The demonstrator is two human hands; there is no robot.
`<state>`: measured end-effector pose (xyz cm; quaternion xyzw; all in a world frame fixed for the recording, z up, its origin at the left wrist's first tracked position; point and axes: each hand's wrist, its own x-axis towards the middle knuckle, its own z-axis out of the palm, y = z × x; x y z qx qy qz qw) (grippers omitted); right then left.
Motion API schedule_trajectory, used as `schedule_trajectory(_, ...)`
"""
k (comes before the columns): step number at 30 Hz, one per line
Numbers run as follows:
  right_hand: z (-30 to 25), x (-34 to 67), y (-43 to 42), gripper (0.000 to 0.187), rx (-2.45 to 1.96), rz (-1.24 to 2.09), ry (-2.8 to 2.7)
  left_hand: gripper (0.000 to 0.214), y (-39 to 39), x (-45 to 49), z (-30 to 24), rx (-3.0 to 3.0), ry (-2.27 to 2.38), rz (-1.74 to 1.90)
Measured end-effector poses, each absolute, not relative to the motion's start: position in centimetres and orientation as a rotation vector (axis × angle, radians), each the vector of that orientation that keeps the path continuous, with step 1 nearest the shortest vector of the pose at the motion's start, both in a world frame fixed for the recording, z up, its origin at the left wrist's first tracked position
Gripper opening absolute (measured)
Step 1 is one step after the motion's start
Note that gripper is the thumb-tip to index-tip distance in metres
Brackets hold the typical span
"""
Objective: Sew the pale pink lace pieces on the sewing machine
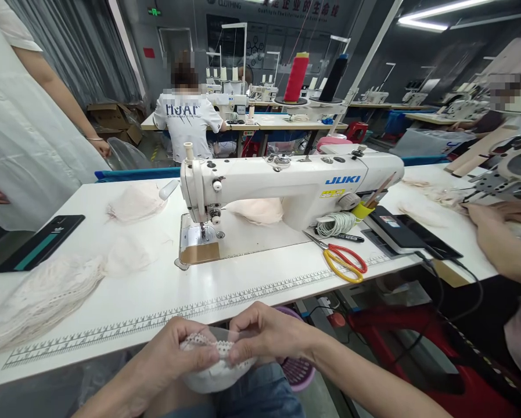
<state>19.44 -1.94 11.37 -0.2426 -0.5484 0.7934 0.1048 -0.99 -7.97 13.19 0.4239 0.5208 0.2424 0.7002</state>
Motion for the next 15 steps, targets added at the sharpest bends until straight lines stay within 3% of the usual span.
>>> schedule_trajectory(2, 12.2, 20.0, -1.8, 0.043, -0.581, 2.385, -1.658, 0.035, -7.9, -1.1, 14.3, 0.951, 1.115, 0.56)
schedule_trajectory(4, 13.0, 20.2, -1.4, 0.047, -0.42, 2.217, -1.836, 0.03, -7.4, -1.3, 15.7, 0.983, 1.027, 0.546)
schedule_trajectory(8, 12.4, 18.6, -0.2, 0.039, -0.497, 0.935, -2.21, 0.023, -4.4, -2.0, 17.6, 1.039, 1.051, 0.536)
schedule_trajectory(10, 11.1, 17.4, 0.6, 0.032, -0.459, 0.539, -2.228, 0.021, -2.5, -2.5, 17.5, 1.032, 1.147, 0.545)
schedule_trajectory(15, 8.7, 15.8, 2.2, 0.029, -0.362, 0.354, -2.277, 0.019, 0.2, -4.0, 15.5, 1.064, 1.158, 0.495)
